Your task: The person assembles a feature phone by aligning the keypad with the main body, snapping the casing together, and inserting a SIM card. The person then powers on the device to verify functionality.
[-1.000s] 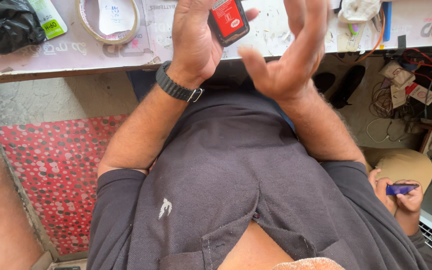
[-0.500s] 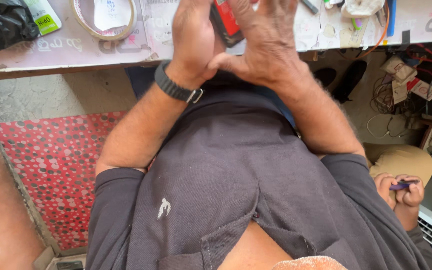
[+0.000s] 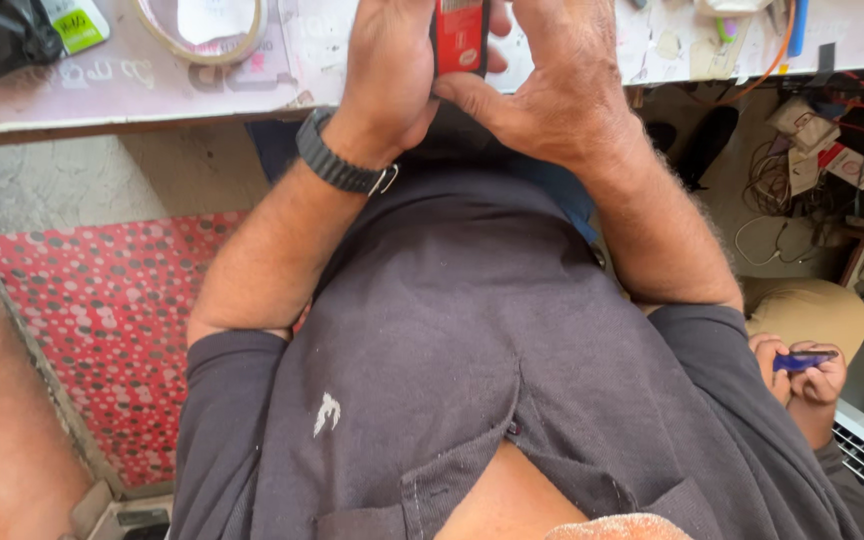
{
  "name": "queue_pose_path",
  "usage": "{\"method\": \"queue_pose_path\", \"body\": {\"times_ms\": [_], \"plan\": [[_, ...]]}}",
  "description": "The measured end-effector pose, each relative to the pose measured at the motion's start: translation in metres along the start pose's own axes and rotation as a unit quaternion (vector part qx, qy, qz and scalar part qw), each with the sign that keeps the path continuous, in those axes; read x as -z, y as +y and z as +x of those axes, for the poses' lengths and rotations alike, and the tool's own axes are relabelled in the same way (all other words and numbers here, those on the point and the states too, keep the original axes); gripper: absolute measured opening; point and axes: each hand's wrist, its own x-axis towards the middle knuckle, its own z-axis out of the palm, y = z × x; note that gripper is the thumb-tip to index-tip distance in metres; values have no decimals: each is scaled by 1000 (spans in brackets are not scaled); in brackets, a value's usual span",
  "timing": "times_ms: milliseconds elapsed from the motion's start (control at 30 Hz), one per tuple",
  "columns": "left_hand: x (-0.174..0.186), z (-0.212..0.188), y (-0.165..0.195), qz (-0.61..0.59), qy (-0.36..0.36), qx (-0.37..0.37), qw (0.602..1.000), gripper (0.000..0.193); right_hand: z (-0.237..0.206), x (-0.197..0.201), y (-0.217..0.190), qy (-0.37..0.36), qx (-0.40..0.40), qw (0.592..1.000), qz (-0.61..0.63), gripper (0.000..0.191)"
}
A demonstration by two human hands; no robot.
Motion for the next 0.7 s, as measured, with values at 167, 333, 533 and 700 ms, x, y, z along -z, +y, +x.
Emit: {"method": "queue_pose_path", "body": {"times_ms": [167,333,533,700], "plan": [[7,1,-13,161,0,-32,986,39,-2,3,2,7,14,1000,-27,28],[20,4,-19,237,-11,-40,971,40,-3,-14,13,27,-58,996,59,12],[26,4,-19,290,1,-28,957,34,-12,-25,24,11,-114,991,64,23],[36,3,-27,285,-18,-34,958,32,-10,-24,22,-15,-128,990,63,28]]}}
